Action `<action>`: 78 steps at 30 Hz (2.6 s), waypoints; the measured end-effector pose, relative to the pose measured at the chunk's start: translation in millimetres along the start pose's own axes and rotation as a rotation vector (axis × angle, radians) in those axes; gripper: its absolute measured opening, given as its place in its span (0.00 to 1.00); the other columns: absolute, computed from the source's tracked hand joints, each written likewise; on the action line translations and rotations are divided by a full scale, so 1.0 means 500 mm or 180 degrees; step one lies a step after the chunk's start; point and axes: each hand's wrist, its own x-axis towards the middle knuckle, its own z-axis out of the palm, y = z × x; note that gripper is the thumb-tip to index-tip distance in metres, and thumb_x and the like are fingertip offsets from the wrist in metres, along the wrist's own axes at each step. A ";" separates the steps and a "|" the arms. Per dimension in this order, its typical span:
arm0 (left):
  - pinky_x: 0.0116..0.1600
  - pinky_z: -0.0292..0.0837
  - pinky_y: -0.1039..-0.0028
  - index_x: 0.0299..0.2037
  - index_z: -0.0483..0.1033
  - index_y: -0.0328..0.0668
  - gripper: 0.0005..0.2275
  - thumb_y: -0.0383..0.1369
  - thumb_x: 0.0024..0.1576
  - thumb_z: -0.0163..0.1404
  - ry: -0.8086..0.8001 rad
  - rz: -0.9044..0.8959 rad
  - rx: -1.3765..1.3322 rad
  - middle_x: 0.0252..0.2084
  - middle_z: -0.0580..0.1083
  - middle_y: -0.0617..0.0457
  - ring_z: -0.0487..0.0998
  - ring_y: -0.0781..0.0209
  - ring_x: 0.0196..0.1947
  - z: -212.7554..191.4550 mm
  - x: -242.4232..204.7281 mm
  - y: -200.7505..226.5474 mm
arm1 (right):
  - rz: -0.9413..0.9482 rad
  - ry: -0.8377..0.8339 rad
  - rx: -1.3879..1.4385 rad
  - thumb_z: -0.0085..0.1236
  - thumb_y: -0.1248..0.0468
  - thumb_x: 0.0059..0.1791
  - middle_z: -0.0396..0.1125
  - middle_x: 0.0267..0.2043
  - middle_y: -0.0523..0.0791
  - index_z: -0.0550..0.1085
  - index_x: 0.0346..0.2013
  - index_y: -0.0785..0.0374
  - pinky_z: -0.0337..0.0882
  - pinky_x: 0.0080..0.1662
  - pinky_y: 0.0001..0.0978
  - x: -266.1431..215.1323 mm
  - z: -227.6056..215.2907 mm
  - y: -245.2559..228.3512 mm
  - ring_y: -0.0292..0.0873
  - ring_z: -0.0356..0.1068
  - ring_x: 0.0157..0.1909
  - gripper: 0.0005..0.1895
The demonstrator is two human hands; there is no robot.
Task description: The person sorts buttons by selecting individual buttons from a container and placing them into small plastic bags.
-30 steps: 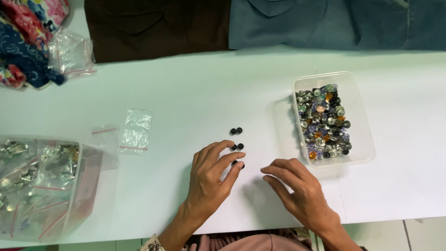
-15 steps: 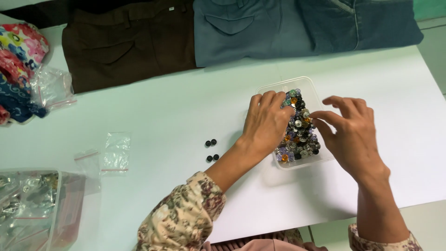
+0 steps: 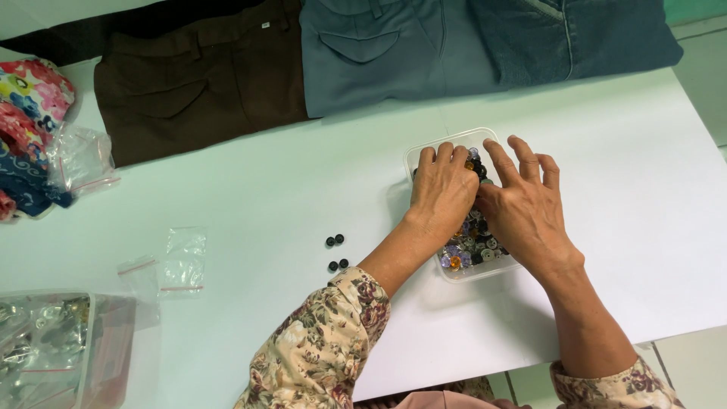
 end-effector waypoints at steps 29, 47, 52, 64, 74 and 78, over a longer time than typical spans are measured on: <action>0.49 0.64 0.59 0.34 0.76 0.49 0.01 0.31 0.54 0.54 0.0587 -0.0748 -0.1372 0.55 0.75 0.51 0.74 0.48 0.55 -0.300 -0.360 -0.117 | -0.0465 0.1090 0.2238 0.66 0.71 0.52 0.68 0.60 0.53 0.80 0.48 0.56 0.63 0.61 0.44 -0.101 -0.166 -0.185 0.53 0.66 0.59 0.11; 0.49 0.64 0.61 0.32 0.76 0.48 0.04 0.31 0.52 0.59 0.0417 -0.1535 -0.1290 0.57 0.74 0.51 0.72 0.51 0.55 -0.218 -0.560 -0.099 | -0.0604 0.0552 0.2351 0.63 0.68 0.50 0.68 0.50 0.47 0.79 0.49 0.50 0.66 0.53 0.40 -0.186 -0.027 -0.373 0.48 0.65 0.45 0.13; 0.48 0.64 0.62 0.33 0.76 0.47 0.04 0.30 0.52 0.59 0.0430 -0.1490 -0.1268 0.57 0.73 0.51 0.72 0.51 0.54 -0.216 -0.555 -0.100 | -0.0627 0.0555 0.2349 0.63 0.68 0.51 0.68 0.50 0.48 0.79 0.50 0.50 0.67 0.53 0.39 -0.182 -0.029 -0.375 0.48 0.65 0.45 0.14; 0.51 0.63 0.62 0.39 0.79 0.54 0.05 0.34 0.54 0.57 0.0190 -0.1708 -0.1639 0.58 0.72 0.56 0.71 0.54 0.56 -0.222 -0.560 -0.109 | -0.0581 0.0440 0.2478 0.63 0.63 0.51 0.68 0.49 0.47 0.78 0.52 0.52 0.67 0.51 0.40 -0.179 -0.036 -0.374 0.47 0.66 0.44 0.14; 0.53 0.61 0.61 0.42 0.80 0.55 0.05 0.35 0.59 0.53 -0.0016 -0.1420 -0.1679 0.58 0.73 0.53 0.73 0.53 0.55 -0.266 -0.497 -0.127 | -0.0516 0.0526 0.2984 0.60 0.70 0.51 0.66 0.45 0.48 0.77 0.52 0.58 0.70 0.46 0.34 -0.181 -0.089 -0.309 0.44 0.64 0.42 0.15; 0.55 0.61 0.59 0.42 0.79 0.50 0.05 0.33 0.59 0.52 0.0124 -0.0936 -0.1491 0.57 0.74 0.49 0.73 0.49 0.56 -0.292 -0.415 -0.120 | -0.0612 0.0754 0.2726 0.63 0.72 0.49 0.70 0.45 0.48 0.77 0.52 0.61 0.73 0.43 0.32 -0.174 -0.117 -0.222 0.44 0.67 0.42 0.17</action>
